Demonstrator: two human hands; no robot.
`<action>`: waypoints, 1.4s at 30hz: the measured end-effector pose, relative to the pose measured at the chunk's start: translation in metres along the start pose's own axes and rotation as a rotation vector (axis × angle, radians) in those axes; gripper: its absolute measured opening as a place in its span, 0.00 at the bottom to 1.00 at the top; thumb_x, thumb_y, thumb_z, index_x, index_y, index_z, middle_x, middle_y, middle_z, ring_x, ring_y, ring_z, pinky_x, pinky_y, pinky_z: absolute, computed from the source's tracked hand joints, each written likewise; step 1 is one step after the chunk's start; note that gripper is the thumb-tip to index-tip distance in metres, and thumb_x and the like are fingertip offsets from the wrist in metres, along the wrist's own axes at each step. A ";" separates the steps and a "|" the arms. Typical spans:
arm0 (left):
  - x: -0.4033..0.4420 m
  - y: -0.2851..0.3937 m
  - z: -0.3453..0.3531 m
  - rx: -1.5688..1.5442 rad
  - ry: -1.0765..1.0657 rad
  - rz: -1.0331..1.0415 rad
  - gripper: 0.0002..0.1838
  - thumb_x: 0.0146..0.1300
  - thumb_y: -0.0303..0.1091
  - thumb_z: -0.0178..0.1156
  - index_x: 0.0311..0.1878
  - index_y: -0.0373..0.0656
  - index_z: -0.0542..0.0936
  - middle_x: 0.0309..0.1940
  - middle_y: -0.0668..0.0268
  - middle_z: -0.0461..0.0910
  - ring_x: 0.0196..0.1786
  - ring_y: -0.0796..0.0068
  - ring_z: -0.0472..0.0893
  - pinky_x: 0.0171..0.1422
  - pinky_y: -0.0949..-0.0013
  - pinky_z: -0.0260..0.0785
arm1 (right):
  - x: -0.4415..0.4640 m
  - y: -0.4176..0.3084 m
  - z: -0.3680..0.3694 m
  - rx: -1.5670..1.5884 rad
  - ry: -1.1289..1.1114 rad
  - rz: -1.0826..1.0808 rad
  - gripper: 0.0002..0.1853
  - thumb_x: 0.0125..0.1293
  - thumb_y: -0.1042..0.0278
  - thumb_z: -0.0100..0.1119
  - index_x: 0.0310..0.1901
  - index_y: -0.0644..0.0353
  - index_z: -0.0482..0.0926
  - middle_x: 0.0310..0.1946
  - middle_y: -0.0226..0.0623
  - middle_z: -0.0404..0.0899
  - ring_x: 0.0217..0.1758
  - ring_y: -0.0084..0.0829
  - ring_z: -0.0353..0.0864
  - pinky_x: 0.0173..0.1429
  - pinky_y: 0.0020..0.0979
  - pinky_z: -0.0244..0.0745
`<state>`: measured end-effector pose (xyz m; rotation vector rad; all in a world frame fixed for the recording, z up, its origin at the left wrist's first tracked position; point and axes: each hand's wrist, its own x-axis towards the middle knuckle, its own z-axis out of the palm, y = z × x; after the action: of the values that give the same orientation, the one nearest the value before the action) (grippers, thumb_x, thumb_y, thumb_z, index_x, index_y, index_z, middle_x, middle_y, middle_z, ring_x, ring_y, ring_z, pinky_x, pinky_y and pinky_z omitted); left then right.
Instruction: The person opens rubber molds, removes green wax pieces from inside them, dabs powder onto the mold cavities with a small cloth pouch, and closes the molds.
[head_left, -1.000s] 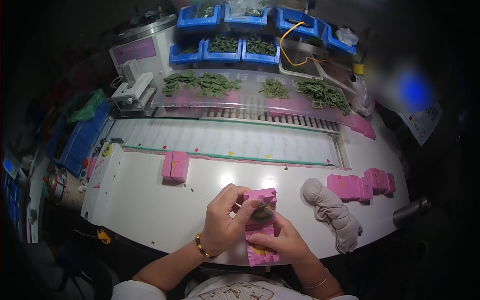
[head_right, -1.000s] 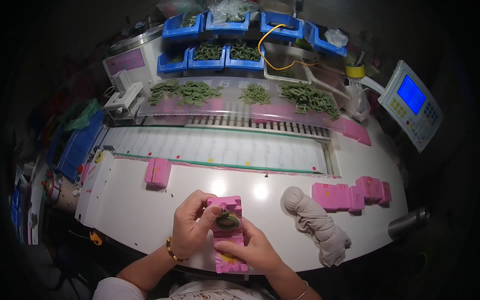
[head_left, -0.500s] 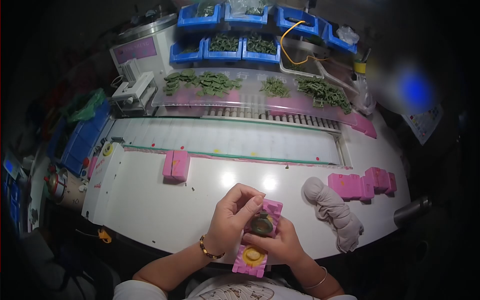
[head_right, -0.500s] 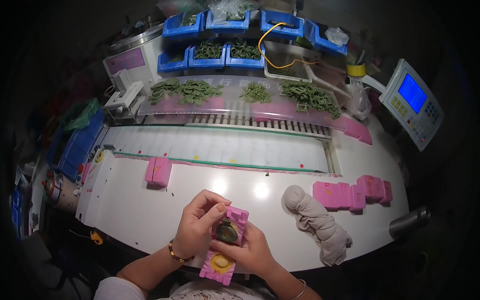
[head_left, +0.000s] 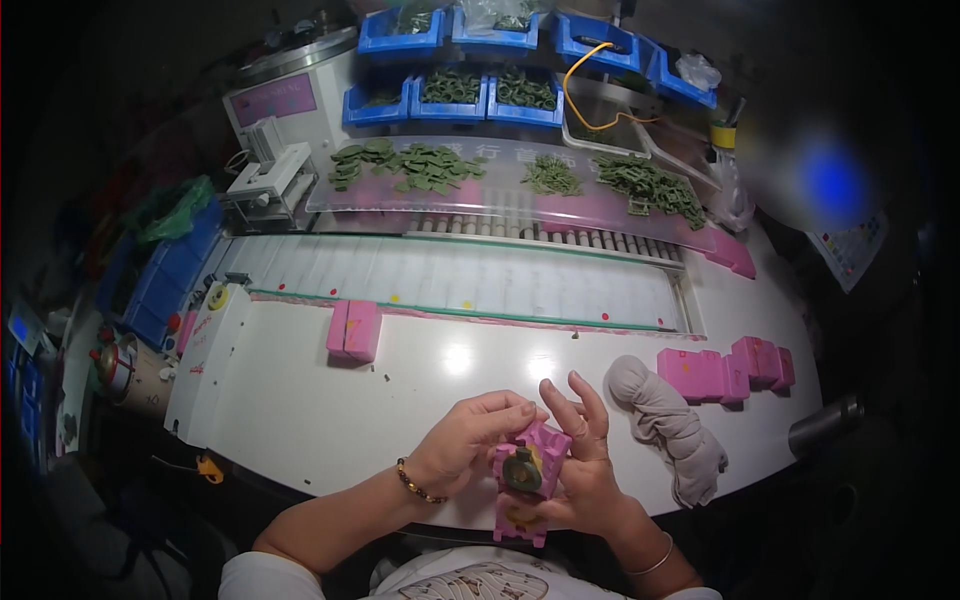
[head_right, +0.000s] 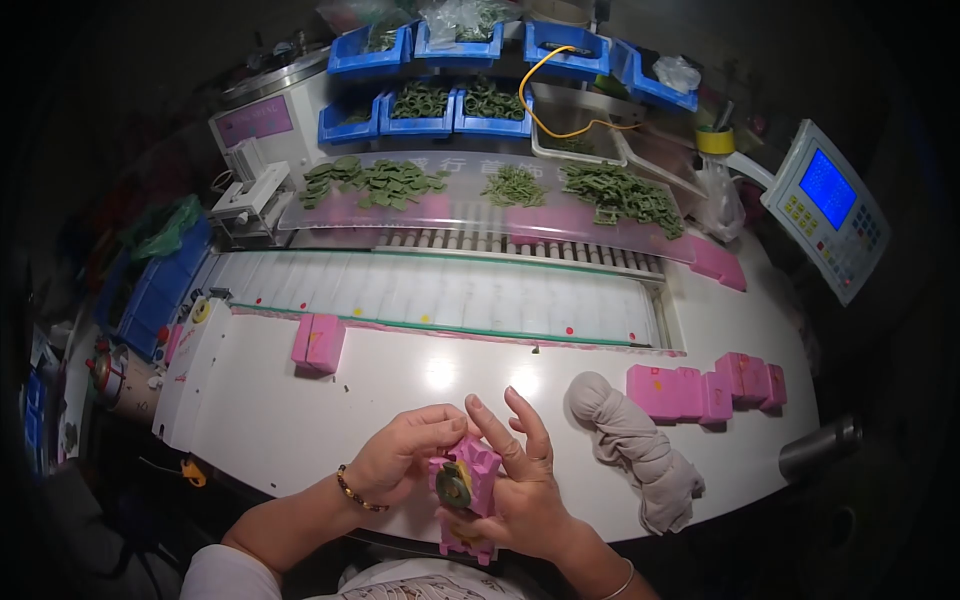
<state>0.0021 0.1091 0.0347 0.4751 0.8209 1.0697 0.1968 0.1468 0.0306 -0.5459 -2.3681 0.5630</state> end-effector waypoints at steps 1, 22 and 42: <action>0.001 -0.002 -0.003 -0.009 -0.035 0.000 0.12 0.74 0.37 0.57 0.51 0.39 0.80 0.42 0.69 0.82 0.44 0.84 0.82 0.47 0.77 0.76 | -0.001 0.001 0.001 0.022 0.007 -0.031 0.19 0.51 0.51 0.78 0.42 0.51 0.88 0.79 0.41 0.58 0.81 0.55 0.46 0.72 0.49 0.61; -0.009 -0.006 -0.007 0.011 0.042 0.197 0.22 0.82 0.41 0.44 0.65 0.33 0.73 0.52 0.63 0.79 0.53 0.79 0.78 0.62 0.69 0.73 | -0.005 0.005 0.010 0.084 0.120 0.125 0.22 0.49 0.57 0.80 0.44 0.58 0.86 0.62 0.36 0.70 0.62 0.39 0.62 0.68 0.38 0.59; -0.025 -0.012 -0.004 0.748 0.079 0.593 0.13 0.68 0.21 0.61 0.55 0.33 0.79 0.50 0.60 0.82 0.53 0.74 0.83 0.61 0.69 0.77 | -0.007 0.007 0.003 0.202 0.095 0.200 0.24 0.46 0.56 0.82 0.44 0.56 0.87 0.62 0.39 0.68 0.64 0.38 0.64 0.69 0.39 0.57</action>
<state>0.0001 0.0809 0.0325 1.3768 1.1862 1.3023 0.2012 0.1482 0.0217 -0.7047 -2.1504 0.8365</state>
